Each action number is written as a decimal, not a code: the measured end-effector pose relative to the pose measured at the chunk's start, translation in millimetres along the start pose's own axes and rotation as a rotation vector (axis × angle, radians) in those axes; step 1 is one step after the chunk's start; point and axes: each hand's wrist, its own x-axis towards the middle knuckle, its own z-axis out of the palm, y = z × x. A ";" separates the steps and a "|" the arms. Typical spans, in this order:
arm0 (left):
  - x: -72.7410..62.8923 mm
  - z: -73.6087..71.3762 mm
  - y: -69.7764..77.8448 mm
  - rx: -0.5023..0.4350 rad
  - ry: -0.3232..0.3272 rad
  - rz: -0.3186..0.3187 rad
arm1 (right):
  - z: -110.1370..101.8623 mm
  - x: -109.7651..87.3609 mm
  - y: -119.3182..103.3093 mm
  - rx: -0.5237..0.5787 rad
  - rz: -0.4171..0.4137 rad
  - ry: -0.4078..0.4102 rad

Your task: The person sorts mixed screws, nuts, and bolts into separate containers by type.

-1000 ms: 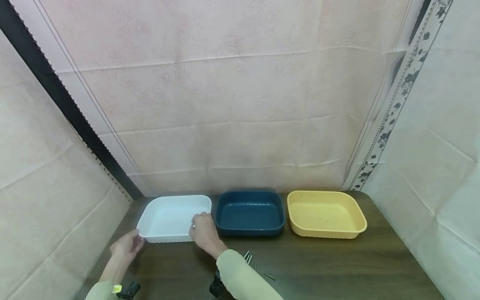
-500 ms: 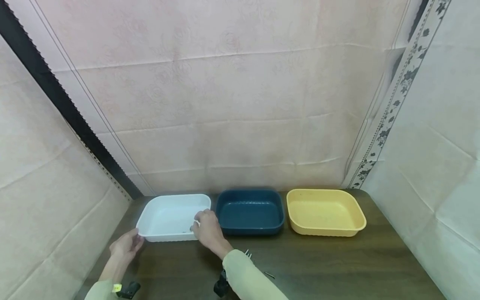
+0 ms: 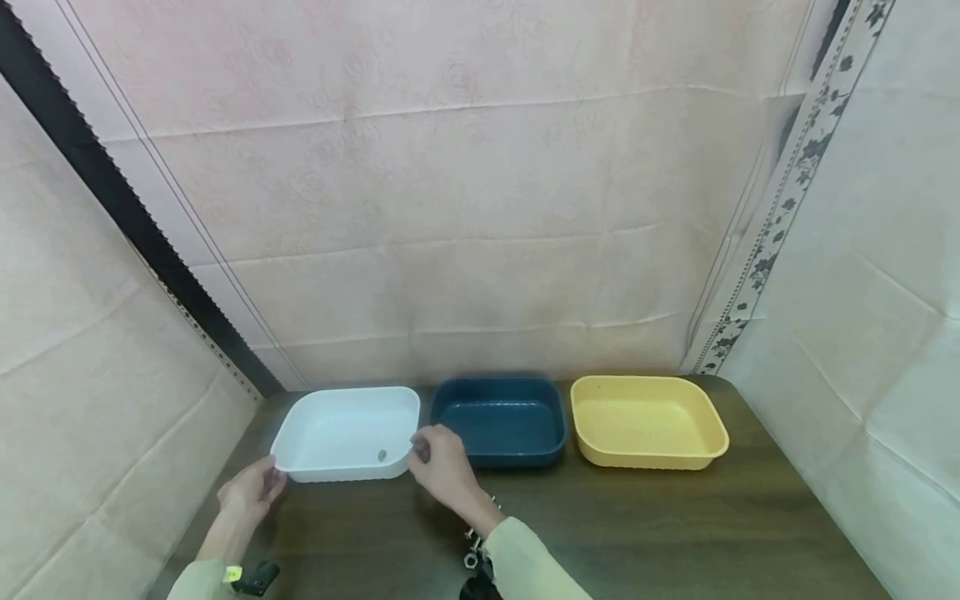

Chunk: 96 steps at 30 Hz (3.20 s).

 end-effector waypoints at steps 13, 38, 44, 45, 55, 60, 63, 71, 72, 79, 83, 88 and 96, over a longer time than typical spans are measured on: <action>2.3 -2.0 -0.1 -0.030 -0.006 0.005 | -41.2 -54.0 8.4 0.021 -0.009 0.044; 3.8 -0.5 3.6 -0.050 -0.031 -0.005 | -59.6 -127.0 24.3 0.011 0.245 -0.061; 4.5 -0.1 3.2 -0.045 -0.021 -0.011 | -57.5 -133.5 28.3 0.009 0.260 -0.062; 4.5 -0.1 3.2 -0.044 -0.021 -0.012 | -56.9 -134.6 28.9 0.006 0.257 -0.062; 4.1 -0.4 2.5 -0.045 -0.023 -0.007 | -52.5 -139.2 32.4 -0.003 0.271 -0.087; 3.3 -0.1 2.0 -0.037 -0.019 -0.009 | -52.1 -139.0 32.0 -0.006 0.314 -0.125; 3.4 -0.4 1.8 -0.038 -0.022 -0.010 | -52.3 -138.4 32.0 0.002 0.328 -0.148; 3.7 -0.3 1.7 -0.052 -0.020 -0.017 | -51.6 -137.5 31.4 -0.069 0.343 -0.198; 3.6 -0.2 1.8 -0.053 -0.020 -0.018 | -51.4 -137.4 31.2 -0.088 0.339 -0.198; 2.9 1.3 2.6 -0.044 -0.006 -0.024 | -49.0 -136.2 30.5 -0.189 0.318 -0.193; 2.7 1.9 2.7 -0.043 0.001 -0.025 | -47.8 -136.1 30.4 -0.219 0.319 -0.197; 3.0 1.4 2.1 -0.040 -0.008 -0.015 | -46.7 -136.3 30.6 -0.253 0.326 -0.212; 2.7 -0.3 1.0 -0.032 -0.010 -0.020 | -48.0 -135.3 29.4 -0.240 0.303 -0.235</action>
